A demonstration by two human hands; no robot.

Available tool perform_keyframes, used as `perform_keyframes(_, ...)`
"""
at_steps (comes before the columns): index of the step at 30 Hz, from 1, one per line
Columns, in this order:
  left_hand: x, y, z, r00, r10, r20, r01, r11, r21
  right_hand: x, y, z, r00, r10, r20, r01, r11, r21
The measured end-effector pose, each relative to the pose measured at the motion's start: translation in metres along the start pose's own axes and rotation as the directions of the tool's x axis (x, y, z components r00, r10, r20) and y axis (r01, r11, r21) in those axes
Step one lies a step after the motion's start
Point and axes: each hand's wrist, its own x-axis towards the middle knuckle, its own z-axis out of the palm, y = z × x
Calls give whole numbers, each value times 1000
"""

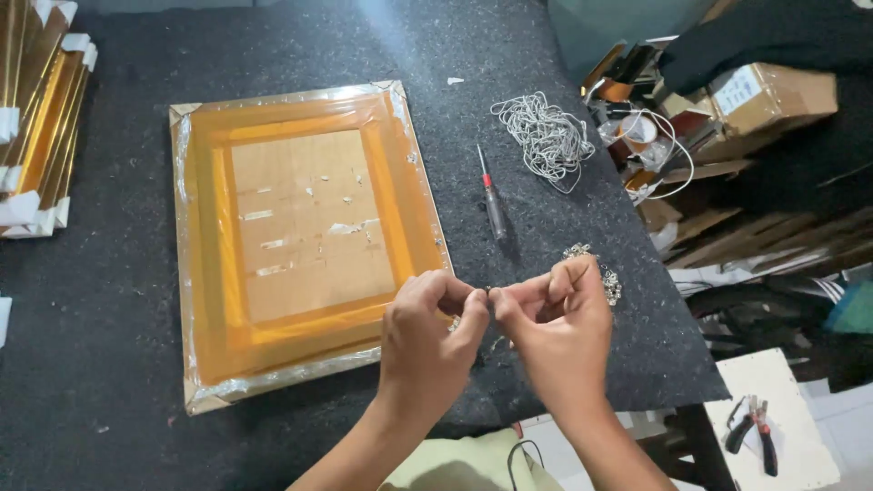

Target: Attaching metal hangers to the back of a picture frame using a manual screwdriver in a workshop.

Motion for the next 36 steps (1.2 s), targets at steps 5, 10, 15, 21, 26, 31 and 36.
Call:
perform_keyframes(5,3,4,-19,964,-211,160,242,948,-208,-2,16,-7,980,142,140,-180,932,316)
perform_keyframes(10,2,-1,-25,934,-226,276,306,905,-295,-5,21,-10,933,321,163,-360,847,390)
perform_keyframes(15,1,4,-30,908,-206,366,299,929,-219,-8,23,-15,892,376,252,-450,797,402)
perform_keyframes(21,2,6,-32,907,-168,387,227,967,-113,-8,28,-19,868,370,331,-484,780,397)
perform_keyframes(26,3,10,-34,886,-194,422,235,971,-47,-10,25,-20,849,366,382,-502,785,362)
perform_keyframes(31,2,11,-36,886,-208,414,234,972,-12,-10,34,-24,866,276,417,-460,768,445)
perform_keyframes(36,0,12,-38,896,-177,407,205,978,-27,-10,34,-26,823,295,486,-515,748,418)
